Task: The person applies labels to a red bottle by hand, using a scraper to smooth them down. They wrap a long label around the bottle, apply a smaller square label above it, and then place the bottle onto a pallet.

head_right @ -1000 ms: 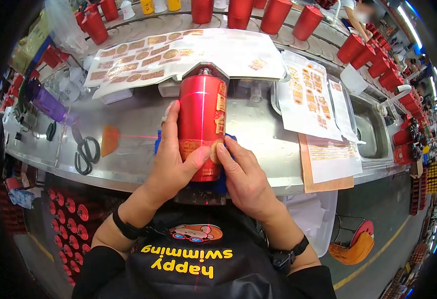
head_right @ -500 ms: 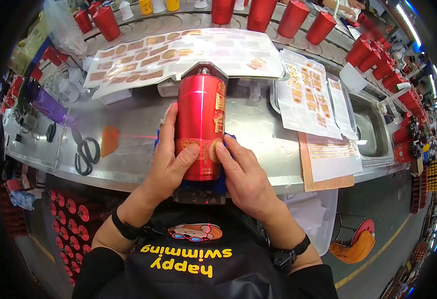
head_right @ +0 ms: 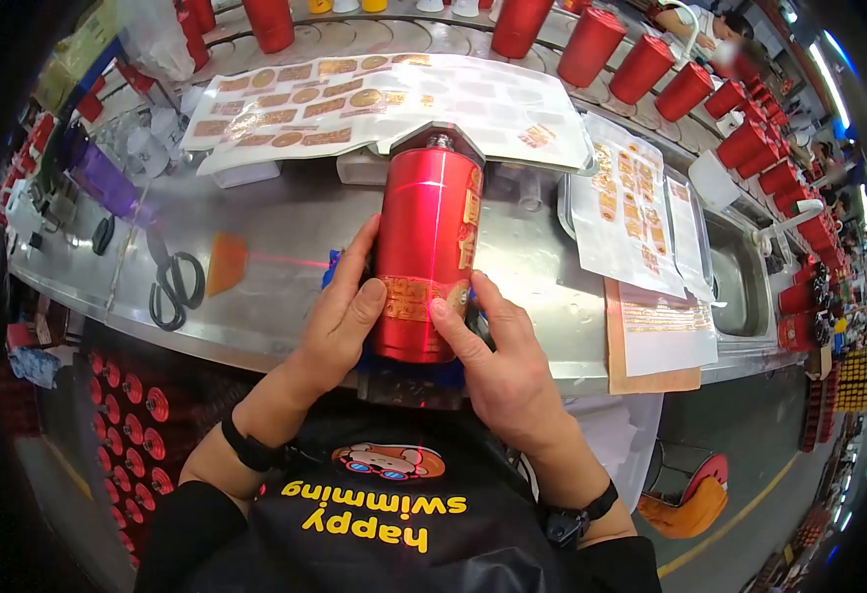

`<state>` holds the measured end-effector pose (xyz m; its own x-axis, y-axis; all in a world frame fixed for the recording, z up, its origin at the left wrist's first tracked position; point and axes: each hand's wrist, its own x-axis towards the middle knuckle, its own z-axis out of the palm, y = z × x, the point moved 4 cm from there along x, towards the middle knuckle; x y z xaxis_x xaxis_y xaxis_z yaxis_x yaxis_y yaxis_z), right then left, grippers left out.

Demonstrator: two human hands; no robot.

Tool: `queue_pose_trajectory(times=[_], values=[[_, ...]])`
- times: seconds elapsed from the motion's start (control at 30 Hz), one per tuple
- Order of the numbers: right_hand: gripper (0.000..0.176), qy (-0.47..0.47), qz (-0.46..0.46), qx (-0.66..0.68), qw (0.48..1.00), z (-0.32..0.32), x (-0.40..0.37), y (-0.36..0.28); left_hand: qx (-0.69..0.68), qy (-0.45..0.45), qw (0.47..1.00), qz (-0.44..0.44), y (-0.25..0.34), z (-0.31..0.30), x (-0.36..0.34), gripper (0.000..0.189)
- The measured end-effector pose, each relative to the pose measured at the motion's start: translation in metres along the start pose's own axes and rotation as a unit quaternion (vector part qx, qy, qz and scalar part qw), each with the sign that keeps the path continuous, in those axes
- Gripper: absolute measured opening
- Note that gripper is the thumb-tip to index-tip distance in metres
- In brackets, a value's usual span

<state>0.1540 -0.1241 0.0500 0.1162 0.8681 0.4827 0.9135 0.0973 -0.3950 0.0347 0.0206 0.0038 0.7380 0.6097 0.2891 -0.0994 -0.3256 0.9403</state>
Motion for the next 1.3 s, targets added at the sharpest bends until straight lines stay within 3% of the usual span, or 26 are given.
queue_pose_trajectory(times=[0.17,0.27,0.4,0.53,0.87,0.97,1.07,1.3], values=[[0.061,-0.004,0.006,0.01,1.0,0.001,-0.001,0.001,-0.074,0.003,0.997,-0.003,-0.008,-0.001,0.0,0.06],[0.061,-0.007,0.007,0.015,1.0,0.0,0.0,0.001,-0.221,0.029,0.975,-0.014,-0.012,-0.004,-0.005,0.059],[0.061,-0.01,0.011,0.022,1.0,0.001,0.0,0.001,-0.149,0.066,0.987,0.012,0.003,-0.003,-0.015,0.057],[0.062,-0.015,0.016,0.034,0.999,0.001,0.0,0.001,-0.056,0.062,0.996,-0.027,-0.005,0.004,-0.009,0.06],[0.064,-0.016,0.018,0.04,0.999,0.001,-0.001,0.0,-0.081,0.094,0.992,-0.037,-0.011,0.007,-0.008,0.061],[0.063,-0.02,0.023,0.036,0.999,0.0,0.0,0.0,0.149,0.109,0.973,0.135,0.029,-0.004,-0.02,0.061],[0.063,-0.024,0.03,0.037,0.999,0.0,-0.002,-0.001,0.367,-0.015,0.897,0.247,0.057,0.021,-0.028,0.059],[0.063,-0.02,0.015,0.035,0.999,0.0,-0.002,0.002,0.357,0.026,0.913,0.196,0.035,0.003,-0.041,0.068]])
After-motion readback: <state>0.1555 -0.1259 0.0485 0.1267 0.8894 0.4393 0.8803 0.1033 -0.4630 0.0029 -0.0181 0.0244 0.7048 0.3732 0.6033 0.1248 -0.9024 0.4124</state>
